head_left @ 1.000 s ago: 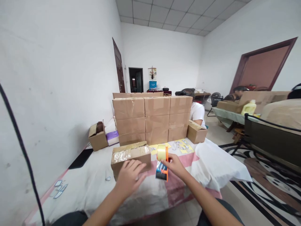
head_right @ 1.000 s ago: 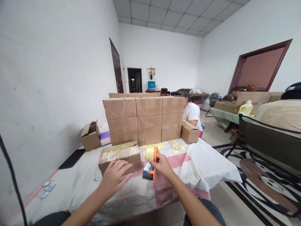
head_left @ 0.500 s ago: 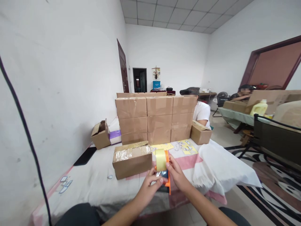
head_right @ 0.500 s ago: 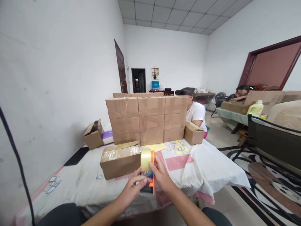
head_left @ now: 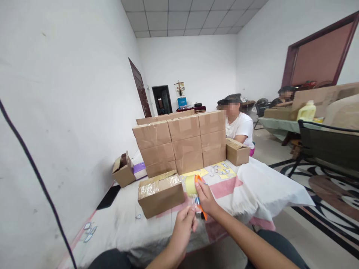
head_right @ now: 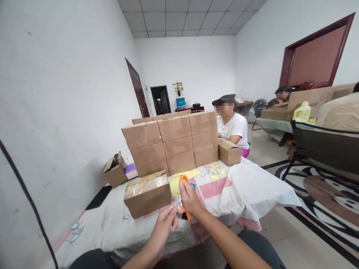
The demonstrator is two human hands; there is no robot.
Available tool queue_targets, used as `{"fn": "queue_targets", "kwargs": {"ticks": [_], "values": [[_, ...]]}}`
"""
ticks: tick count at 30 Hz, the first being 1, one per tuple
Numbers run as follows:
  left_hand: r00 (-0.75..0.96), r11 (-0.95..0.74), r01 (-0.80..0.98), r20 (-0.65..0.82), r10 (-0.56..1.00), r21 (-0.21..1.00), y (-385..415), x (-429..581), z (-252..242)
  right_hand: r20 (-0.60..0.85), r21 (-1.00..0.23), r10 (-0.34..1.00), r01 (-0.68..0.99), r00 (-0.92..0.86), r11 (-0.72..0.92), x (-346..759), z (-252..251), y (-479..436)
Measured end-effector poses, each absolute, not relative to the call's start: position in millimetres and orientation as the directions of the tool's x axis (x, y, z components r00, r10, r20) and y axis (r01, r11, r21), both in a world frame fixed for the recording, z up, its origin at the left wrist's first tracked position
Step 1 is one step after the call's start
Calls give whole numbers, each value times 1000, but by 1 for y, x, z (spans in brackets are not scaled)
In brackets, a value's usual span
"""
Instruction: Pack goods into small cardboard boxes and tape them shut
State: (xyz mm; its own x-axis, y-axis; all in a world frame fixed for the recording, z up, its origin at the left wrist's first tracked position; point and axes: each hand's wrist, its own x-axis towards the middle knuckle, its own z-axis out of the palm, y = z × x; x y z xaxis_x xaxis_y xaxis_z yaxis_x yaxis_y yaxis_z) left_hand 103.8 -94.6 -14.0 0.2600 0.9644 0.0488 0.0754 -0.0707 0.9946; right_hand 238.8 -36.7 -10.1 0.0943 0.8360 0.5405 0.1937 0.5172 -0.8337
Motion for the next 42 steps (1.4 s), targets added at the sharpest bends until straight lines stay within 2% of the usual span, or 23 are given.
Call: {"fn": "queue_targets", "kwargs": {"ticks": [4,11,15,20,29,39,42], "values": [[347,0,98,-35,937,995,-95,112,-12,490,-872,841,150,231,466,246,-9,-27],[316,47,91,-74,946,995,-91,114,-21,431,-898,849,55,306,436,246,-11,-30],[294,54,75,-74,953,996,-90,115,-24,429,-902,846,99,317,421,245,-12,-33],[356,26,94,-58,933,995,-84,109,-26,467,-884,814,160,344,439,246,-10,-28],[337,65,-39,-48,940,997,-67,105,-42,430,-903,813,180,393,390,245,-16,-3],[335,60,105,-93,938,993,-63,104,-70,406,-911,806,123,432,393,246,-22,-10],[365,21,130,-68,928,991,-65,104,-71,398,-911,799,93,452,401,247,-19,-20]]}}
